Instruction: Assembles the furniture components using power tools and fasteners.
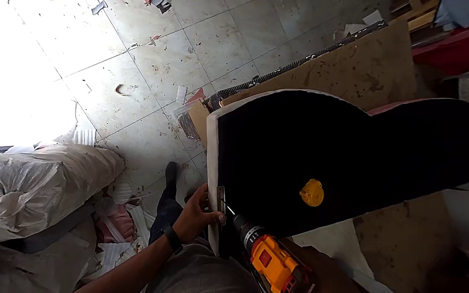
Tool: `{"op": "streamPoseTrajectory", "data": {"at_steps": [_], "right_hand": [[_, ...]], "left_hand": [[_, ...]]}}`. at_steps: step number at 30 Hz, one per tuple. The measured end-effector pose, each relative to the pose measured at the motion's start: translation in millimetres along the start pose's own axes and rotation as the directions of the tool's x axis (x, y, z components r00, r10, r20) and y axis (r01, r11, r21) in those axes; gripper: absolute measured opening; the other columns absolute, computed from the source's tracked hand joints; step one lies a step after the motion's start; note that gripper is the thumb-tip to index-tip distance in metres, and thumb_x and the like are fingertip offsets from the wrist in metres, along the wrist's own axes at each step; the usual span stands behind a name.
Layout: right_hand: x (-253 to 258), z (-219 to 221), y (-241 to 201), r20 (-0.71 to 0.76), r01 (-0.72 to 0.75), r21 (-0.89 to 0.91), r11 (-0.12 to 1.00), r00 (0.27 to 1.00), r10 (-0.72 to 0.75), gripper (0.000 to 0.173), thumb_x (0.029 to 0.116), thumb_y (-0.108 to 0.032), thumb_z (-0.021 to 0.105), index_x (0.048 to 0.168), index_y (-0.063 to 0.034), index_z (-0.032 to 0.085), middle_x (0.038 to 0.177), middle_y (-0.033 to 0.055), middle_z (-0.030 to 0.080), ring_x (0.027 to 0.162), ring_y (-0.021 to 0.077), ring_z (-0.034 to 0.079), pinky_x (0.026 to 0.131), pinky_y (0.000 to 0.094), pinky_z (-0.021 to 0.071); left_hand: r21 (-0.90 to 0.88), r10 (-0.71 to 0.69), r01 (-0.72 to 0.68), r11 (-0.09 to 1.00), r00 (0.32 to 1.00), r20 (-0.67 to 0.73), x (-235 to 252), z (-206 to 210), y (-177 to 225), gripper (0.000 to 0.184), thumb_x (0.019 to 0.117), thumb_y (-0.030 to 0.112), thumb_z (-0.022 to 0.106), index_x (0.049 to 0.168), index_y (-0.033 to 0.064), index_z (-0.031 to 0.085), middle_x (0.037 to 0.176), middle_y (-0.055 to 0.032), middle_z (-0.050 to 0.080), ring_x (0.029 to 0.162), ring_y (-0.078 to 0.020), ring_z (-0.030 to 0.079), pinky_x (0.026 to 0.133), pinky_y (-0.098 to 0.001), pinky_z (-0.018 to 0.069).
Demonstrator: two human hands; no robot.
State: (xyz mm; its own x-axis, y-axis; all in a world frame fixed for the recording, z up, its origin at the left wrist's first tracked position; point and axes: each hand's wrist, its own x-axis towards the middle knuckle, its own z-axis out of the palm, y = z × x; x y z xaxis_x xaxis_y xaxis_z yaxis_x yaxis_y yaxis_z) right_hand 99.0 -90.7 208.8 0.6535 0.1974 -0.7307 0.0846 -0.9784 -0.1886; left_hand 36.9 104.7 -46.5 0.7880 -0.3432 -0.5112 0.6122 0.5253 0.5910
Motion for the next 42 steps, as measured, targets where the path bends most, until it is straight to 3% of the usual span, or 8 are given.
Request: {"op": "streamPoseTrajectory", "data": {"at_steps": [7, 17, 29, 35, 39, 42], "right_hand": [[6.6, -3.0, 1.1, 0.024, 0.031, -0.039, 0.999, 0.999, -0.03, 0.038, 0.0835, -0.036, 0.078, 0.109, -0.0086, 0.072, 0.087, 0.0147, 0.074, 0.083, 0.0362, 0.074, 0.07, 0.0605, 0.0566], [14.4, -3.8, 1.1, 0.01, 0.073, -0.112, 0.991, 0.997, -0.072, 0.038, 0.0799, -0.037, 0.079, 0.108, -0.0129, 0.072, 0.085, 0.0108, 0.074, 0.079, 0.0334, 0.074, 0.063, 0.0583, 0.0558], [23.7, -2.0, 1.7, 0.018, 0.104, -0.173, 0.979, 0.995, -0.102, 0.039, 0.0769, -0.038, 0.081, 0.106, -0.0147, 0.072, 0.083, 0.0086, 0.073, 0.076, 0.0308, 0.073, 0.06, 0.0556, 0.0553], [27.7, -2.1, 1.4, 0.008, 0.109, -0.223, 0.969, 0.994, -0.11, 0.037, 0.0744, -0.039, 0.083, 0.104, -0.0192, 0.071, 0.081, 0.0049, 0.073, 0.075, 0.0275, 0.073, 0.058, 0.0532, 0.0552], [34.2, -4.3, 6.5, -0.038, 0.162, -0.308, 0.938, 0.983, -0.182, 0.037, 0.0711, -0.036, 0.083, 0.104, -0.0246, 0.071, 0.081, 0.0003, 0.072, 0.073, 0.0245, 0.072, 0.056, 0.0515, 0.0553], [48.9, -17.5, 8.8, 0.013, 0.246, -0.407, 0.88, 0.964, -0.264, 0.038, 0.0709, -0.035, 0.083, 0.106, -0.0287, 0.069, 0.082, -0.0008, 0.071, 0.073, 0.0248, 0.071, 0.055, 0.0515, 0.055]], "left_hand": [[-0.002, -0.027, 0.028, 1.0, 1.0, 0.008, 2.6, -2.1, 1.3, 0.11, 0.076, 0.025, 0.093, 0.159, 0.0085, 0.023, 0.133, -0.0137, 0.065, 0.116, -0.0278, 0.069, 0.097, -0.0437, 0.0614], [0.02, -0.063, 0.063, 0.998, 0.998, -0.003, 4.9, -4.1, 1.3, 0.106, 0.0735, 0.026, 0.094, 0.156, 0.0108, 0.03, 0.13, -0.0126, 0.067, 0.115, -0.0268, 0.07, 0.097, -0.0435, 0.0616], [-0.005, -0.049, 0.049, 0.999, 0.999, -0.004, 5.0, -5.1, 0.3, 0.109, 0.0716, 0.026, 0.096, 0.156, 0.0111, 0.029, 0.13, -0.0135, 0.068, 0.115, -0.0279, 0.07, 0.097, -0.0441, 0.0615], [-0.011, -0.051, 0.051, 0.999, 0.999, -0.008, 5.3, -4.8, 1.1, 0.11, 0.0711, 0.025, 0.096, 0.156, 0.01, 0.029, 0.13, -0.0137, 0.067, 0.114, -0.0278, 0.07, 0.096, -0.0443, 0.0618], [0.002, -0.053, 0.053, 0.999, 0.998, -0.022, 3.4, -2.9, -1.1, 0.108, 0.0716, 0.026, 0.096, 0.156, 0.0105, 0.03, 0.13, -0.0128, 0.067, 0.115, -0.0268, 0.07, 0.097, -0.0435, 0.0616], [-0.013, -0.047, 0.047, 0.999, 0.999, -0.021, 2.4, -1.3, -1.1, 0.107, 0.0729, 0.024, 0.095, 0.156, 0.01, 0.03, 0.131, -0.0136, 0.067, 0.115, -0.0277, 0.07, 0.097, -0.0447, 0.061]]}}
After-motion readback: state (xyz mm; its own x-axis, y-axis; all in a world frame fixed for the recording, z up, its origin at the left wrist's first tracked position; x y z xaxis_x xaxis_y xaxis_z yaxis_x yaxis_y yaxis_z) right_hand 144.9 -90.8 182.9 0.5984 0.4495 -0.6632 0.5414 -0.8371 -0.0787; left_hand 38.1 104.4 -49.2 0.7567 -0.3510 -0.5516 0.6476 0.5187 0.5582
